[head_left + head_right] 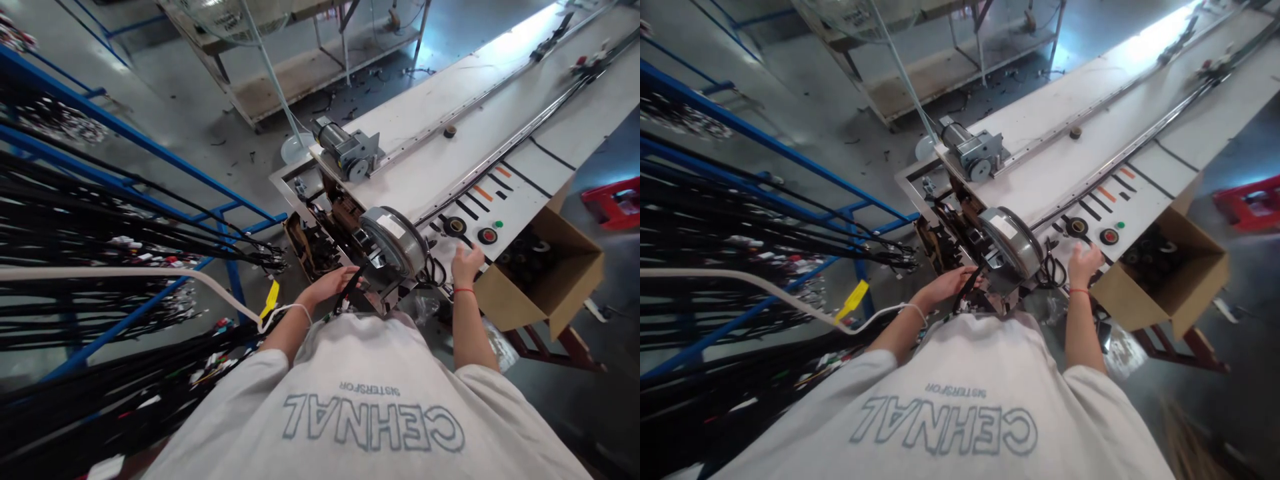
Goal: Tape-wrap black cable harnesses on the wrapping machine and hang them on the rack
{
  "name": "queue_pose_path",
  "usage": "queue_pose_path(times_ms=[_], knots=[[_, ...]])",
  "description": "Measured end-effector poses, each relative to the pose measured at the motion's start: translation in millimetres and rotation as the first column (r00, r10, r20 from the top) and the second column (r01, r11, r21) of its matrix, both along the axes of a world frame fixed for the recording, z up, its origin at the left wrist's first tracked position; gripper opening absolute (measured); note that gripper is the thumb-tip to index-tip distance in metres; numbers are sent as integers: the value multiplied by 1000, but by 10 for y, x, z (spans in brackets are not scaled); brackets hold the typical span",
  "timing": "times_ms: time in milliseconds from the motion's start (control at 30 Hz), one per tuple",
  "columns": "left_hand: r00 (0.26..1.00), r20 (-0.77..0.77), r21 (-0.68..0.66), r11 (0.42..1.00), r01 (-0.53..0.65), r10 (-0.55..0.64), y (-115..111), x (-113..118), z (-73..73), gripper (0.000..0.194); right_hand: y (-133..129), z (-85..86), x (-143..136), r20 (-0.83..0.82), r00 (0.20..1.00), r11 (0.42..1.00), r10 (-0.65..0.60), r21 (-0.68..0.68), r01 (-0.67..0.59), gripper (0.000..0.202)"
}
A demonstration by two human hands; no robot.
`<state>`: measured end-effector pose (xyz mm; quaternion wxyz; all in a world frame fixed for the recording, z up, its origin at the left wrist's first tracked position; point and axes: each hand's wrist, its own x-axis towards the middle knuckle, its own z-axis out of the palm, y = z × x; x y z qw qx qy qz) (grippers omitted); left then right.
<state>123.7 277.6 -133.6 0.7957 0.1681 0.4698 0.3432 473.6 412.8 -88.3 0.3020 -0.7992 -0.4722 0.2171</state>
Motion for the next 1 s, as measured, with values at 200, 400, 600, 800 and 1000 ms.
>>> queue_pose_path(times_ms=[200,400,600,800,1000], knots=[[970,-236,81,993,86,-65,644,165,67,25,620,555,-1070,-403,773,838,490,-29,-546,54],[871,-412,121,932,342,-266,823,278,298,33,370,474,-1062,-373,661,733,651,83,-675,64],[446,-894,316,757,571,37,650,430,523,25,-421,-180,-379,129,921,929,368,-17,-369,28],[219,-944,329,761,559,247,765,127,826,22,-765,-407,16,473,830,945,296,-269,-184,41],[220,-941,339,734,588,258,813,-8,864,24,-938,-445,67,432,847,947,309,-225,-230,54]])
